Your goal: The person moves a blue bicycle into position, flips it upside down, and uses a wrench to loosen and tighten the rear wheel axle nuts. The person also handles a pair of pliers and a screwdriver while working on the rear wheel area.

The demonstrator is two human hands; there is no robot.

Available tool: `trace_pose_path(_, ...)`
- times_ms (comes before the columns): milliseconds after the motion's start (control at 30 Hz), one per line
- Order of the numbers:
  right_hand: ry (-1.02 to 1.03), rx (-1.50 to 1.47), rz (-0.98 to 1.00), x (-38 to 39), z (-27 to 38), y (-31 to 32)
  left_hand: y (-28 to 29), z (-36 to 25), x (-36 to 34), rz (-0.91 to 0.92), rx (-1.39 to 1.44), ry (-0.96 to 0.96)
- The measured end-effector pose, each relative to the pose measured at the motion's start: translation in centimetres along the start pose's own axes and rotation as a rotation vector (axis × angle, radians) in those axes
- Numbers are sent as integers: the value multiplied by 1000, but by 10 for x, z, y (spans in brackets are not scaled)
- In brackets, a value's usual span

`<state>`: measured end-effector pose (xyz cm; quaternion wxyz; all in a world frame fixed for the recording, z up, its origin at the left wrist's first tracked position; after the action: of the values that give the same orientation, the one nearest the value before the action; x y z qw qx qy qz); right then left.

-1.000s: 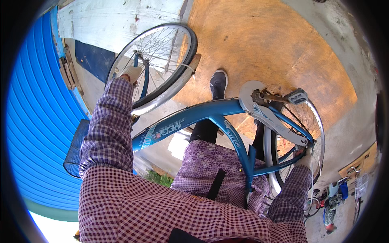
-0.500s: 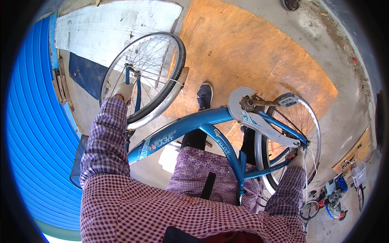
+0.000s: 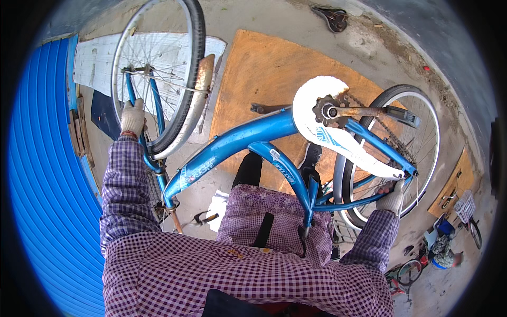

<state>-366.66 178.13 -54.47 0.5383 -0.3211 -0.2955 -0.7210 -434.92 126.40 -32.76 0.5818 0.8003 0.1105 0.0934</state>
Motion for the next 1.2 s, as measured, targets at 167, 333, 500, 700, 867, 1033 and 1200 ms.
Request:
trace_pose_path(167,17,-108,-21,-12,13,-3,-4,4,6,-57,229,-107)
trace_pose_path(333,-17,-196,-33,-10,34,-16,-13,-38,22,14,666,-26)
trace_pose_path(500,36,-428,-17,13,86,-35,16,-142,28,-55,1003,-197)
trace_pose_path(700,157,-621,39,23,127,-51,64,-191,26,-104,1234,-289)
trace_pose_path(867,115,-660,90,-14,104,-30,58,-172,28,51,1315,-484)
trace_pose_path(1033,45,-619,31,-36,62,-6,52,-117,-6,-83,1246,-501)
trace_pose_path(1200,15,-549,-1,-47,35,-3,38,-70,-15,-87,1059,-377)
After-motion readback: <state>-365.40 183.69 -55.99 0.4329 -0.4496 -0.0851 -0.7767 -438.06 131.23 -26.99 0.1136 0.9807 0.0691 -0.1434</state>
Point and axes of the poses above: each hand's wrist, its own x-axis away from the middle knuckle, its own y-axis out of the back of the hand, z = x × y, the point moved 7 cm from there along -x, towards the middle knuckle, and after that the axes turned 11 degrees about -z, right-handed, at the moved point
